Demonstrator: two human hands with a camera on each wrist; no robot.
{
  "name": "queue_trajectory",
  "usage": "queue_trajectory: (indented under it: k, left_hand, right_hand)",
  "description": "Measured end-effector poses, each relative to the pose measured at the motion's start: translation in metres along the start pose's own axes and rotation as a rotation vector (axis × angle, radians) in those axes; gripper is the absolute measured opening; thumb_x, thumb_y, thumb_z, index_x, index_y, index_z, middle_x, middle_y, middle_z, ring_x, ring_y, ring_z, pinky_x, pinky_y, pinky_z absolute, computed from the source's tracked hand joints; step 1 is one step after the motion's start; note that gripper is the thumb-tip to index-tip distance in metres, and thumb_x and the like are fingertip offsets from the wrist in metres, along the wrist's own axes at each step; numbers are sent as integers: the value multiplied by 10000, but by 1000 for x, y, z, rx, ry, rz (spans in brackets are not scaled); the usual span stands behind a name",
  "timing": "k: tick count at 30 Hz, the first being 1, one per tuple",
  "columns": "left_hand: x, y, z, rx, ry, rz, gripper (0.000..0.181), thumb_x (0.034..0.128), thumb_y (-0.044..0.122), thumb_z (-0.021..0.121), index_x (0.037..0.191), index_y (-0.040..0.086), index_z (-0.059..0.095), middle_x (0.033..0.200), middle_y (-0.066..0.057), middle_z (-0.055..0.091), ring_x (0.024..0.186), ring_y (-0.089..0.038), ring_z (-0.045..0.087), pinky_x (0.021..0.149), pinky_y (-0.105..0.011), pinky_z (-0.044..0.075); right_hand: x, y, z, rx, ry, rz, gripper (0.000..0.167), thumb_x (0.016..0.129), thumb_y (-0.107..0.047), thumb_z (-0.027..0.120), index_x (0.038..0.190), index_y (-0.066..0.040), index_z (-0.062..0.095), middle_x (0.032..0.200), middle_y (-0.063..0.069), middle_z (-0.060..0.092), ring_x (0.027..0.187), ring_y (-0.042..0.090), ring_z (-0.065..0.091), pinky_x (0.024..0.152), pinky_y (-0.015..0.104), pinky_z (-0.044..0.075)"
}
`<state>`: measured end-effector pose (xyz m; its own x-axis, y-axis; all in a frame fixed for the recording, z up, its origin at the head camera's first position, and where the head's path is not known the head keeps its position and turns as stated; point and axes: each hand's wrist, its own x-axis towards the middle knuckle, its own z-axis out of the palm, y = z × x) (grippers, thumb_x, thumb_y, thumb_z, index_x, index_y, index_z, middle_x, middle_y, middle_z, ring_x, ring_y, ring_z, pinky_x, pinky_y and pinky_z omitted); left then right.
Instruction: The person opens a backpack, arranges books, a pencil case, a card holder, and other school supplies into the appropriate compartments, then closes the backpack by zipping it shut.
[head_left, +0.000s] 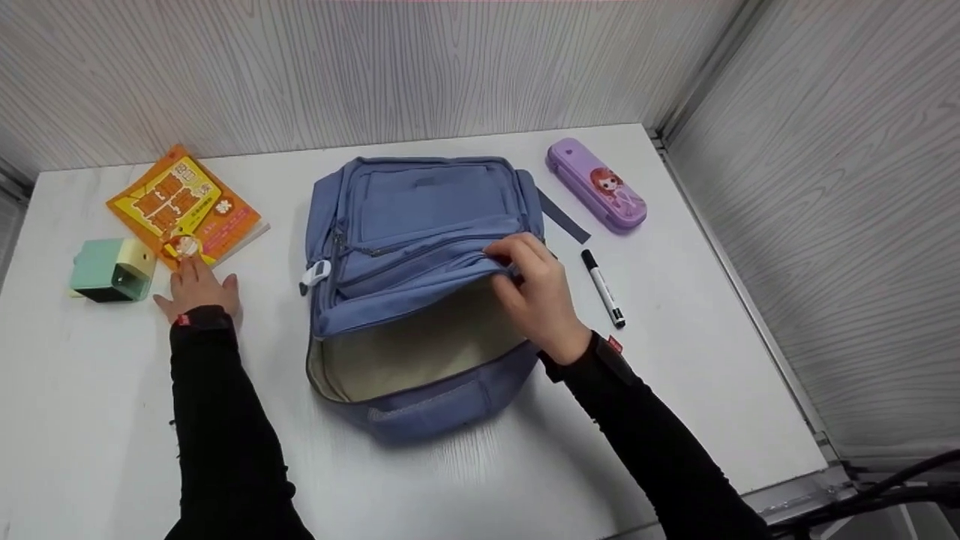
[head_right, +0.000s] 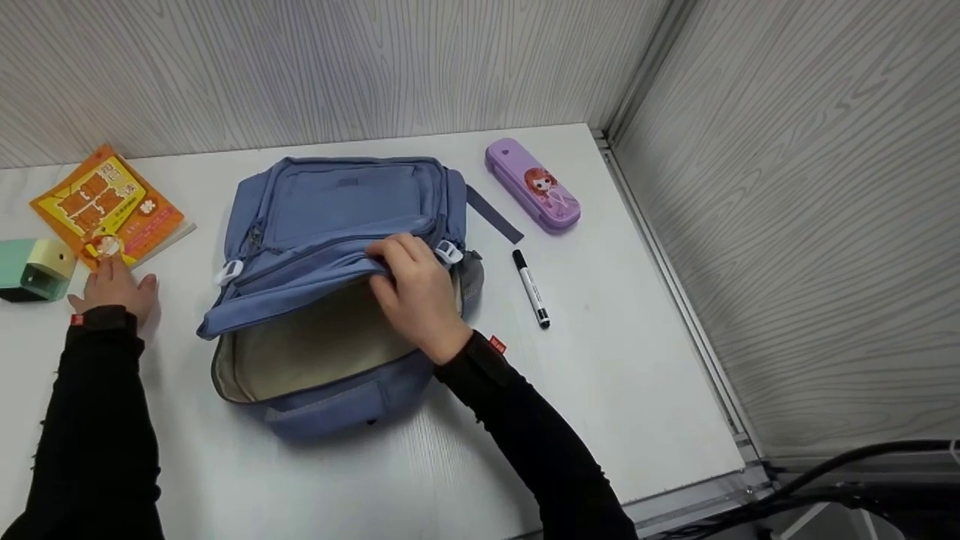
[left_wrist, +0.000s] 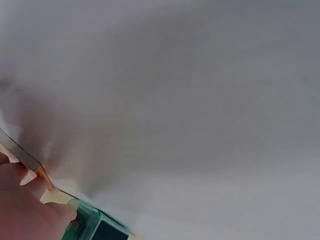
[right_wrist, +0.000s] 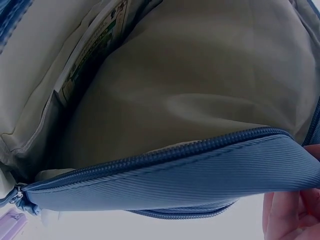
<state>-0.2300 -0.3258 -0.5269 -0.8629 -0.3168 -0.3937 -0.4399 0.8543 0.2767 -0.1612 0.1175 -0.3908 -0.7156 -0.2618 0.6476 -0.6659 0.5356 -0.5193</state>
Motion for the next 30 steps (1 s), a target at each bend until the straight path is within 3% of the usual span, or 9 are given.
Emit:
queue_trajectory:
  k: [4,7,11,16,21,23,27,30]
  left_hand:
    - [-8,6,-7,-3,50,-117,659,1074,356,342,1472,-165,268,1496,-385,333,1395,-547,304,1186,-705,124]
    - [-15,12,-10,-60,94,-229,612,1069,339,380,1400,-174,407,1389,-379,482,1331,-505,423,1212,-623,216]
    - [-24,16,-10,-206,153,-345,594,1055,327,442,1424,-138,413,1405,-326,510,1301,-431,470,1200,-510,332]
    - [-30,15,-9,-401,181,-453,695,1029,372,474,1510,-92,281,1524,-291,357,1378,-403,393,1202,-449,351]
    - [-31,11,-14,-381,100,-573,762,1014,456,447,1508,-87,242,1546,-253,345,1387,-355,410,1185,-403,379]
    - [-31,9,-17,-345,36,-585,757,1019,461,416,1504,-94,245,1546,-247,354,1351,-346,417,1178,-402,388]
    - [-29,2,-21,-358,-54,-588,721,1025,413,382,1516,-88,219,1554,-258,330,1286,-351,397,1179,-425,386]
    - [-24,-8,-22,-342,-109,-572,728,1028,425,324,1518,-101,206,1568,-272,312,1315,-365,400,1176,-435,388]
  right_hand:
    - [-1,-1,1,9,-7,-6,267,783,111,544,1003,18,663,980,155,651,902,234,627,802,332,528]
    - [-2,-1,1,12,-5,-4,264,781,114,547,997,17,662,975,152,647,899,230,626,797,331,528]
    - [-3,-3,1,13,-10,3,265,778,112,551,998,16,662,975,149,647,897,229,626,798,328,531]
    - [-4,-5,2,13,-19,1,268,782,111,547,1003,13,663,980,150,649,901,229,626,803,330,529]
    - [-3,-7,2,10,-18,-9,270,781,115,537,995,10,664,978,148,651,897,226,624,796,331,523]
    - [-3,-7,2,12,-16,-9,268,779,114,541,993,11,666,977,146,653,902,225,626,802,329,524]
    - [-3,-8,3,18,-12,-10,267,778,112,545,992,11,668,975,145,653,904,226,627,807,329,524]
    - [-3,-9,4,20,-14,-14,266,783,110,546,998,12,666,978,149,652,903,228,625,804,334,522]
